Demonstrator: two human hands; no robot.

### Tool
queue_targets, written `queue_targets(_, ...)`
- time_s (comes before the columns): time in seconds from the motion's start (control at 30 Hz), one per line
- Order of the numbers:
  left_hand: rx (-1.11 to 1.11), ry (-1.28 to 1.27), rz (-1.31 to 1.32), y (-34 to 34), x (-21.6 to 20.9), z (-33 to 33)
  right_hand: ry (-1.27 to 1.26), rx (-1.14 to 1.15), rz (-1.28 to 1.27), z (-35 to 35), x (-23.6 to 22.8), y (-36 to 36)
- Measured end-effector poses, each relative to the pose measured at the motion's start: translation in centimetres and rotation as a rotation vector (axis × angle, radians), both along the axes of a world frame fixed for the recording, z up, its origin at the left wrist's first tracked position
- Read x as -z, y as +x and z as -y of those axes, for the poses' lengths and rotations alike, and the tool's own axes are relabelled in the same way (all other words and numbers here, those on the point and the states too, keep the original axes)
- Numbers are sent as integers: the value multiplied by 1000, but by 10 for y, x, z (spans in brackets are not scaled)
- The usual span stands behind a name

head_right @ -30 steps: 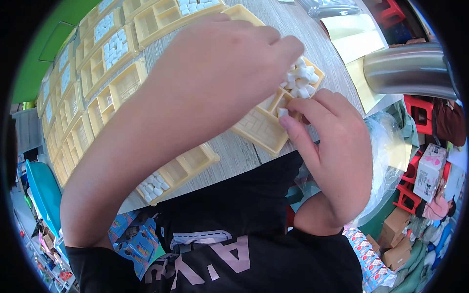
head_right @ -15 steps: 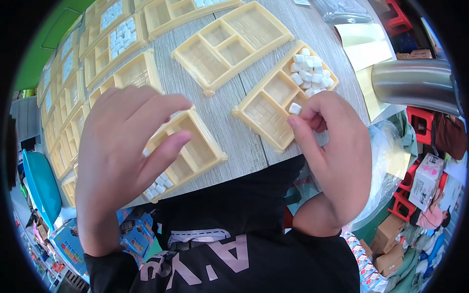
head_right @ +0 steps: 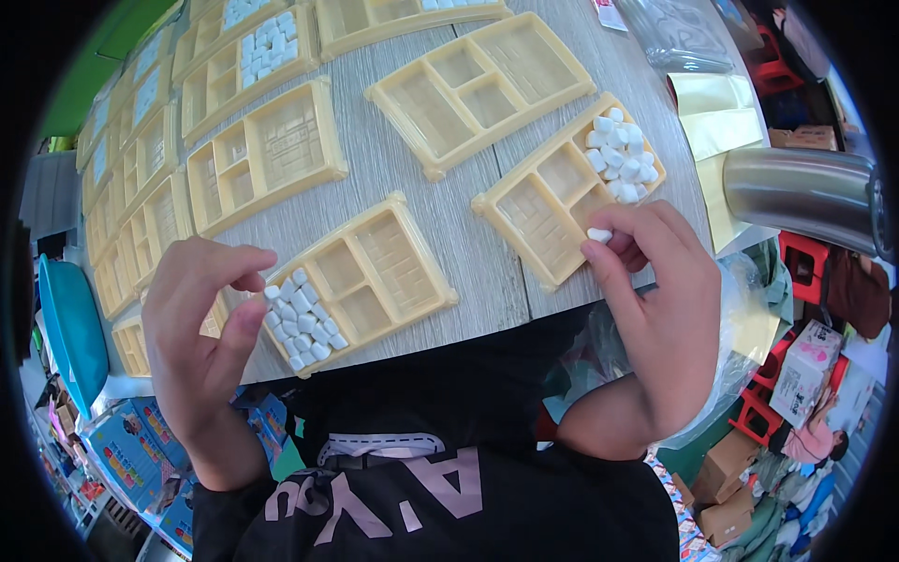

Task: Packing small white cubes into segmented yellow plastic trays.

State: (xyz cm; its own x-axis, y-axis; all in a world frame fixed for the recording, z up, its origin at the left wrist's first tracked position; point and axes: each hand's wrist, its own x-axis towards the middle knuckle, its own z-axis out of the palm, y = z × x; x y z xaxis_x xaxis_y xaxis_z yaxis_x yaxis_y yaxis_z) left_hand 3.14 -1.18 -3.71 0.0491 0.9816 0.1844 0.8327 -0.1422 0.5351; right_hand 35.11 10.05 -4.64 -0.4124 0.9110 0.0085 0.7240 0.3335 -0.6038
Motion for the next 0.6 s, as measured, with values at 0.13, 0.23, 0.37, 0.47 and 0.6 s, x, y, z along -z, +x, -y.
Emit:
queue_targets(0.13, 59, -13, -66, -7, 4, 5, 71, 31, -59, -3, -3, 9)
queue_targets(0.23, -24, 60, -30, -15, 8, 14, 201, 129, -108, -13, 1, 19)
queue_targets(0.37, -112, 34, 3, -19, 7, 19, 313, 178, -29, -34, 11, 15)
queue_targets(0.47, -90, 53, -48, -18, 11, 21, 286, 190, 3, -35, 17, 10)
queue_targets(0.6, -37, 45, -39, -23, 18, 22, 265, 152, 55, -39, 17, 16)
